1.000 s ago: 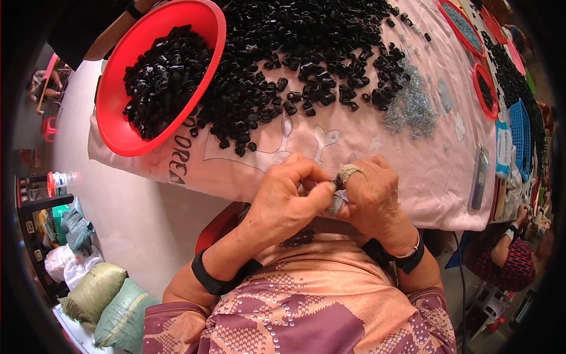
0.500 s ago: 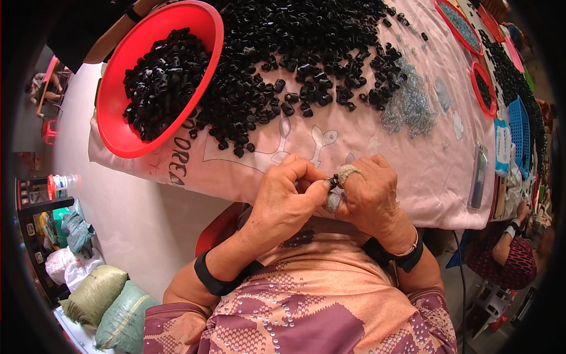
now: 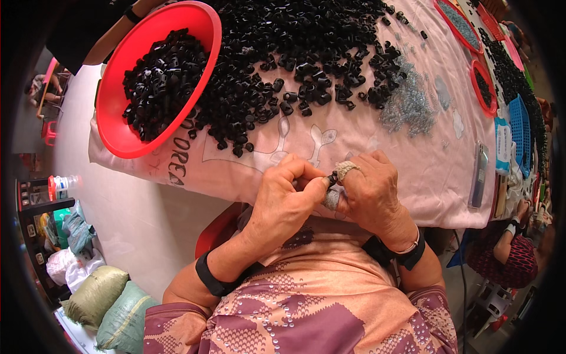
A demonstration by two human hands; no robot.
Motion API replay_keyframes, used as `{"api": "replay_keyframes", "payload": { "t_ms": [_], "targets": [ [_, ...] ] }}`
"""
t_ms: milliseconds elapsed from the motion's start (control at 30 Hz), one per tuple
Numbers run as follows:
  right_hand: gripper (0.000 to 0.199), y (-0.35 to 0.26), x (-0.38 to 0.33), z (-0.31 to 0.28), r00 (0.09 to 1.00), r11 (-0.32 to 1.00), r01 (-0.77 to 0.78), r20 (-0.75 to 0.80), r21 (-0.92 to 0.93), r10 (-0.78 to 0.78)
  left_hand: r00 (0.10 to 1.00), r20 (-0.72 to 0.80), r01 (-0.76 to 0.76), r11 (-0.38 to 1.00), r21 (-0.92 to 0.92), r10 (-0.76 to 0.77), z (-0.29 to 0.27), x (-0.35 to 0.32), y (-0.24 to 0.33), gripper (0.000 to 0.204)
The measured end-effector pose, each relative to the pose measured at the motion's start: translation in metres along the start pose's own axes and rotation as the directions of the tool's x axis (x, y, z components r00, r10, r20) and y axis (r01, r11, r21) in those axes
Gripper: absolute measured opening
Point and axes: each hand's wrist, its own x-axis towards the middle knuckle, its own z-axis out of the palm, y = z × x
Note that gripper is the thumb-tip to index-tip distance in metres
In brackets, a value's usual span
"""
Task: Manually assembling small black plastic components by hand at a workstation.
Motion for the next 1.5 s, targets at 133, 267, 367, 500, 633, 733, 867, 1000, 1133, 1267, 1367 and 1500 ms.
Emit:
{"api": "replay_keyframes", "payload": {
  "t_ms": [133, 267, 367, 500, 633, 733, 867, 1000, 1133, 1267, 1367, 1500],
  "targets": [
    [0.027, -0.002, -0.001, 0.001, 1.000, 1.000, 0.011, 0.006, -0.019, -0.011, 0.999, -0.037, -0.027, 0.998, -0.055, 0.025, 0.001, 0.001, -0.001, 0.013],
    [0.030, -0.004, 0.000, 0.000, 1.000, 1.000, 0.006, -0.026, 0.002, -0.006, 0.998, 0.014, -0.060, 0.994, 0.087, 0.059, -0.003, 0.003, 0.000, 0.014],
    [0.032, -0.004, -0.001, -0.002, 1.000, 1.000, 0.003, -0.014, 0.022, -0.002, 0.993, 0.101, -0.082, 0.982, 0.172, 0.065, -0.009, 0.006, 0.002, 0.014],
    [0.031, 0.000, -0.004, 0.000, 0.999, 0.999, 0.039, -0.005, 0.034, -0.039, 0.991, 0.113, -0.093, 0.970, 0.227, 0.068, -0.008, 0.003, 0.002, 0.013],
    [0.029, 0.000, -0.004, -0.003, 0.998, 0.998, 0.056, -0.023, 0.018, -0.055, 0.996, 0.092, -0.016, 0.992, 0.123, 0.005, -0.003, 0.000, 0.001, 0.012],
    [0.030, -0.001, -0.007, 0.001, 0.997, 0.998, 0.053, -0.053, -0.036, -0.055, 0.996, 0.084, -0.023, 1.000, 0.015, 0.022, -0.001, -0.002, 0.000, 0.010],
    [0.031, -0.005, -0.010, 0.000, 0.998, 0.997, 0.047, -0.050, -0.061, -0.050, 0.996, 0.052, -0.072, 0.997, -0.013, 0.072, 0.002, -0.002, -0.008, 0.008],
    [0.033, -0.009, -0.011, 0.000, 0.996, 0.998, 0.040, -0.080, -0.055, -0.044, 0.990, 0.037, -0.131, 0.988, -0.081, 0.135, 0.005, -0.003, -0.012, 0.008],
    [0.032, -0.010, -0.013, 0.003, 0.995, 0.997, 0.010, -0.098, -0.080, -0.017, 0.991, 0.033, -0.129, 0.988, -0.087, 0.132, 0.005, -0.002, -0.015, 0.008],
    [0.028, -0.008, -0.010, -0.002, 0.996, 0.999, -0.007, -0.091, -0.038, 0.004, 0.991, 0.060, -0.119, 0.991, -0.068, 0.124, 0.002, 0.000, -0.015, 0.008],
    [0.023, -0.003, -0.008, -0.016, 0.999, 0.999, 0.004, 0.049, 0.051, -0.006, 0.992, 0.117, -0.032, 0.989, -0.144, 0.049, -0.001, -0.002, -0.005, 0.011],
    [0.026, -0.002, -0.008, -0.025, 0.985, 0.964, -0.090, 0.165, 0.251, 0.049, 0.981, 0.181, -0.035, 0.988, -0.151, 0.062, -0.004, 0.002, -0.005, 0.013]
  ]
}}
